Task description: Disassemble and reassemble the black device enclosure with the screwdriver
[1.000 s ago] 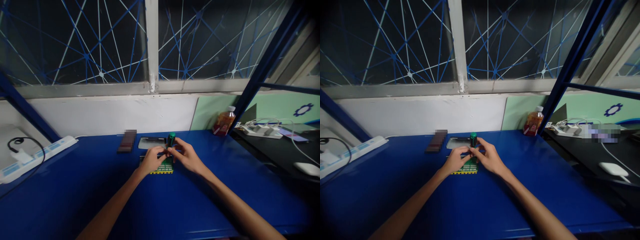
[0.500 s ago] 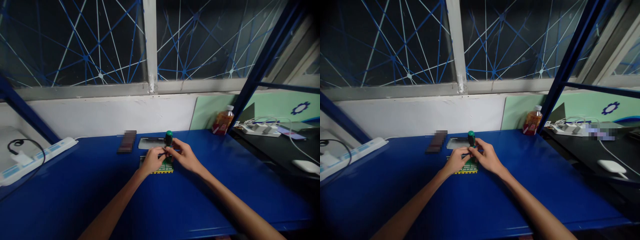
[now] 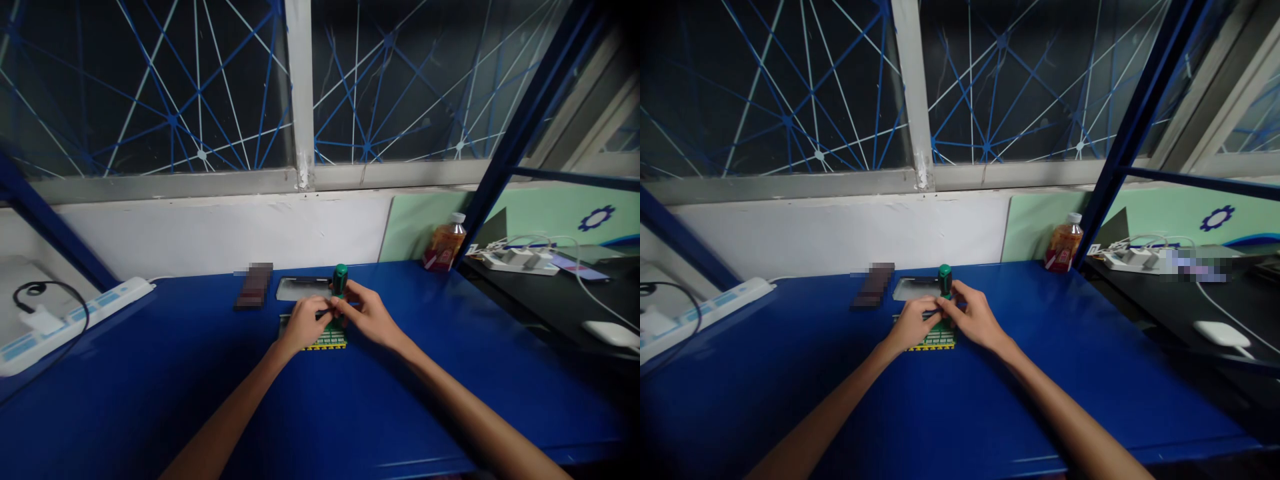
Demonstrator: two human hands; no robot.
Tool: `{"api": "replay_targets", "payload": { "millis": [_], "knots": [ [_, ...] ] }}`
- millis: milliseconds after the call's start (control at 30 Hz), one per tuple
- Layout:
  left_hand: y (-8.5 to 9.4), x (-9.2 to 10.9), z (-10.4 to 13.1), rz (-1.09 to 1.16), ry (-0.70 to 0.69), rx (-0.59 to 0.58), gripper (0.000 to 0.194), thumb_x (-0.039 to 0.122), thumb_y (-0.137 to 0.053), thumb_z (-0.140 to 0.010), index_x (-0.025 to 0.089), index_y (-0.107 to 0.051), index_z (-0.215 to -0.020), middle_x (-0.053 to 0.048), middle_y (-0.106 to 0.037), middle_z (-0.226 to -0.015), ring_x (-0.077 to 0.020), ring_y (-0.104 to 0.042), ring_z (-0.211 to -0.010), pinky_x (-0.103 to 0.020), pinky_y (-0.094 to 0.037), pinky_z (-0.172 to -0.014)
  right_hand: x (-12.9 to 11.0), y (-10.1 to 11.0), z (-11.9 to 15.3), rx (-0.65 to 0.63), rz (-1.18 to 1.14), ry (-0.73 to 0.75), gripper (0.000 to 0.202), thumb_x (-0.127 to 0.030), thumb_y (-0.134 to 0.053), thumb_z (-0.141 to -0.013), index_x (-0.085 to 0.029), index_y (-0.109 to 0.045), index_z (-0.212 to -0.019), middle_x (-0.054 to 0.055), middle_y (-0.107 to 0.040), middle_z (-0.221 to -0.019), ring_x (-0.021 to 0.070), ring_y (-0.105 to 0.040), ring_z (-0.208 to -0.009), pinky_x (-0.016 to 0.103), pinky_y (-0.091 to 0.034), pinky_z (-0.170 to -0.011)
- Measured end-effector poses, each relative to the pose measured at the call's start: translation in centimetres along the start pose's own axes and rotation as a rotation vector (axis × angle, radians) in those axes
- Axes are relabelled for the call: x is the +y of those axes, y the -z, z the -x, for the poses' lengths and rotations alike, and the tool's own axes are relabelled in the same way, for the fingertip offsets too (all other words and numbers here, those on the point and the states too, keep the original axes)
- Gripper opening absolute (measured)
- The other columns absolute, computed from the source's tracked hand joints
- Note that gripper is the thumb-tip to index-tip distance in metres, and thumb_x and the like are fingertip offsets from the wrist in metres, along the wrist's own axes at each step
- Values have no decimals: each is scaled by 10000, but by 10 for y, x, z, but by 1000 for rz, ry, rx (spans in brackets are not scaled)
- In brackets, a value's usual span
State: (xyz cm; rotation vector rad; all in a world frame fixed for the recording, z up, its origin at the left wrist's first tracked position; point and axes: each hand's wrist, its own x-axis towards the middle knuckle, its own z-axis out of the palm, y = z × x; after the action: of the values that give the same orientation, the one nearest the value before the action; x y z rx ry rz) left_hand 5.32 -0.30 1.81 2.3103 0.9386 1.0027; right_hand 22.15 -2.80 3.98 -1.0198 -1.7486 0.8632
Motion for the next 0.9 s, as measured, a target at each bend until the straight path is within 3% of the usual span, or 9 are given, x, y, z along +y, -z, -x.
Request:
{"api": "replay_targets", "payload": {
  "millis": [267,900],
  "knots": [
    [-2,-4,1,-12,-19,-49,188,132,-527,-860,170,-700,-796,-35,-684,-828,-184,-613,-828,-287,-447,-761,4,0,0,-16,-11,-7,278,-408,-509,-882,-178,-552,-1031,21,-605,-725,146,-584,-625,260,-453,-498],
    [-4,-5,2,-4,-15,-28,182,153,-529,-859,173,-708,-835,-42,-691,-825,-195,-615,-828,-314,-464,-782,8,-1,0,23,14,-17,309,-422,-536,-865,-182,-569,-1058,29,-618,-755,141,-573,-609,269,-456,-504]
  ]
}}
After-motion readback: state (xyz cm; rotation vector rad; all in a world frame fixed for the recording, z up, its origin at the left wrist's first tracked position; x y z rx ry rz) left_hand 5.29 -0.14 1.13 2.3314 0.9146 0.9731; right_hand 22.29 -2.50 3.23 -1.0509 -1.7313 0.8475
